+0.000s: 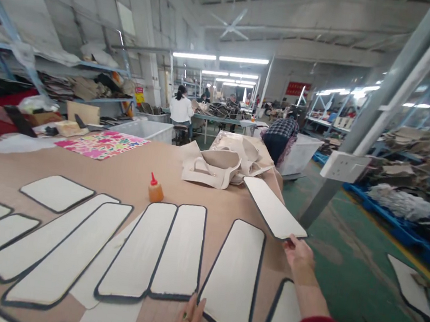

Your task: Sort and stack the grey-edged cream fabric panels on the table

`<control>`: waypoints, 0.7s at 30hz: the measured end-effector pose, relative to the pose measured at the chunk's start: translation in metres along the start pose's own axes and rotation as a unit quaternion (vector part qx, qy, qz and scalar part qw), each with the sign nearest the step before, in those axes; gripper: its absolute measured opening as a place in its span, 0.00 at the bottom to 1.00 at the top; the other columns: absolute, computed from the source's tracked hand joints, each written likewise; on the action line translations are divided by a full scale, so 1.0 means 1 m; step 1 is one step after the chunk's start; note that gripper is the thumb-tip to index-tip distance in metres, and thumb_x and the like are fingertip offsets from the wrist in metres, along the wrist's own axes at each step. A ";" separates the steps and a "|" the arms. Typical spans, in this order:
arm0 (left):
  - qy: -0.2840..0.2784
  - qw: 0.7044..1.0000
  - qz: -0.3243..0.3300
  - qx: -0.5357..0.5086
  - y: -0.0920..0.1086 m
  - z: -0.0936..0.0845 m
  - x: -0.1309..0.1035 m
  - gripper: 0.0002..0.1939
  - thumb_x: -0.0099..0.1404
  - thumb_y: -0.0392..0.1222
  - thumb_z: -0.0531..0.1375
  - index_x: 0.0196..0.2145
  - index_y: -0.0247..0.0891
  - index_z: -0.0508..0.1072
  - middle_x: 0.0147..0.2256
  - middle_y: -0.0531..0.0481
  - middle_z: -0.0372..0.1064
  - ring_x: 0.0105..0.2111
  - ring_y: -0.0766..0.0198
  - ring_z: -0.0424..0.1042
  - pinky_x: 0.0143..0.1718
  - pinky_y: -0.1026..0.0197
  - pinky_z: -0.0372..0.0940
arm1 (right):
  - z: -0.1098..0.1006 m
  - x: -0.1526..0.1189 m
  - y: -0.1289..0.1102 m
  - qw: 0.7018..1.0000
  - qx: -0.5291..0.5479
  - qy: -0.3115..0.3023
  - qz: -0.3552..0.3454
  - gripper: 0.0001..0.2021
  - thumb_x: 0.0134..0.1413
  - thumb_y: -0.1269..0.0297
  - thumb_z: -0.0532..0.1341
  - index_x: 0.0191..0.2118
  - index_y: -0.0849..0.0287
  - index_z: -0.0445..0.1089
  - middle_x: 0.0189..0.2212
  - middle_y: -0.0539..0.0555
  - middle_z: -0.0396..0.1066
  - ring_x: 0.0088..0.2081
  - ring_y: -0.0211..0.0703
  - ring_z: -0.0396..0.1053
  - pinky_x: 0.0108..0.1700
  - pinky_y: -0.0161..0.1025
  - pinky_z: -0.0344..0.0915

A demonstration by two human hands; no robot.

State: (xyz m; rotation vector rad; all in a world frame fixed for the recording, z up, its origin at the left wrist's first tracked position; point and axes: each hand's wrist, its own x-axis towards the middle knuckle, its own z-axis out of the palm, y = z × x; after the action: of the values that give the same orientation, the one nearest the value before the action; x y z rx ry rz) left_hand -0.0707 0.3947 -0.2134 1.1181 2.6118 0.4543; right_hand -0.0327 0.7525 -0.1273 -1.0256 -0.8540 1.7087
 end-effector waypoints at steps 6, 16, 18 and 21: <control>-0.010 0.994 -0.036 -0.100 0.021 -0.015 0.009 0.35 0.56 0.32 0.48 0.62 0.33 0.49 0.60 0.39 0.51 0.58 0.45 0.54 0.53 0.46 0.57 | 0.021 -0.021 -0.009 0.995 0.021 -0.093 0.020 0.12 0.33 0.75 0.64 0.30 0.64 0.66 0.26 0.48 0.69 0.24 0.32 0.64 0.22 0.28 0.60; 0.000 0.953 0.043 -0.300 -0.021 0.020 -0.035 0.34 0.58 0.39 0.50 0.61 0.23 0.51 0.60 0.33 0.50 0.59 0.49 0.53 0.61 0.49 0.47 | 0.070 -0.035 0.008 0.991 0.051 -0.120 0.041 0.11 0.36 0.77 0.62 0.31 0.63 0.67 0.29 0.48 0.69 0.28 0.32 0.65 0.28 0.29 0.63; 0.008 0.934 0.018 -0.357 -0.022 0.018 -0.044 0.32 0.62 0.43 0.48 0.60 0.23 0.52 0.61 0.33 0.48 0.61 0.51 0.51 0.62 0.50 0.46 | 0.054 -0.061 0.006 0.989 0.070 -0.123 0.048 0.16 0.31 0.75 0.64 0.34 0.60 0.68 0.32 0.47 0.70 0.30 0.31 0.66 0.29 0.27 0.64; 0.028 0.881 -0.076 -0.466 -0.007 0.003 -0.039 0.35 0.60 0.44 0.51 0.60 0.21 0.50 0.61 0.33 0.47 0.61 0.50 0.50 0.61 0.50 0.47 | 0.013 -0.115 0.006 0.987 0.074 -0.116 0.080 0.20 0.25 0.71 0.69 0.34 0.59 0.70 0.34 0.48 0.71 0.33 0.33 0.67 0.31 0.27 0.67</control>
State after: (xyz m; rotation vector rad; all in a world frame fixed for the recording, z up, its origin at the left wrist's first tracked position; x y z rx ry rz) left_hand -0.0484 0.3618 -0.2146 0.5490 2.0161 1.4942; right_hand -0.0218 0.6410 -0.0977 -0.8232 -0.7922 2.0252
